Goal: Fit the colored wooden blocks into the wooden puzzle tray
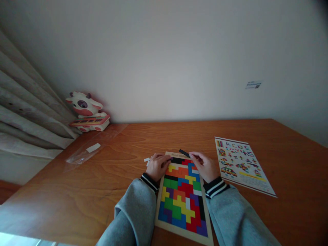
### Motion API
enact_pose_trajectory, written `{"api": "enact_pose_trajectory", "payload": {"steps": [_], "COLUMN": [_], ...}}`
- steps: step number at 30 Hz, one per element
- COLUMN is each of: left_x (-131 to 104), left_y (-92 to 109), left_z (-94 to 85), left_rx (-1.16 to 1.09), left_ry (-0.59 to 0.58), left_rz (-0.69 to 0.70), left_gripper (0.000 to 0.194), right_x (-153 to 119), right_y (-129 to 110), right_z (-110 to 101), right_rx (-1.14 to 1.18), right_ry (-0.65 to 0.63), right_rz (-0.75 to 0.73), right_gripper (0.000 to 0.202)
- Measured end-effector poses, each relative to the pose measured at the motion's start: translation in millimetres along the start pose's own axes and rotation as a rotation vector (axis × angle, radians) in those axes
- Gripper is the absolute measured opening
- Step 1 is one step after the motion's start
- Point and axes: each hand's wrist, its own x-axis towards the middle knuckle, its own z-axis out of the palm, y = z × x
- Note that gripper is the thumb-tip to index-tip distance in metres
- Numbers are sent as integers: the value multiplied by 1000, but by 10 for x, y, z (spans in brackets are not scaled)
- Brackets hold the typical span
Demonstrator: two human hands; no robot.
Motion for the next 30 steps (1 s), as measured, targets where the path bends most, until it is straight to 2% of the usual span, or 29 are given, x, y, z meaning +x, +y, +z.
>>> {"api": "enact_pose_trajectory", "payload": {"steps": [4, 8, 16, 21, 30], "left_x": [-2, -24, 5, 21, 34], "left_y": [-61, -127, -137, -107, -129], "left_z": [15, 47, 21, -7, -3], "left_rx": [3, -62, -105, -129, -191], "left_ry": [-38, -28, -51, -67, -59], "left_rz": [-62, -144, -135, -171, -173], "left_gripper": [25, 27, 29, 23, 29], "right_x": [-4, 0, -2, -9, -18], "right_y": [-20, -24, -32, -29, -19], "right_z": [-1, -1, -3, -3, 4], "right_rx": [4, 1, -7, -9, -14], "right_ry": [10, 13, -8, -14, -42], "right_rz": [-1, -2, 7, 20, 8], "right_gripper": [45, 48, 46, 46, 41]}}
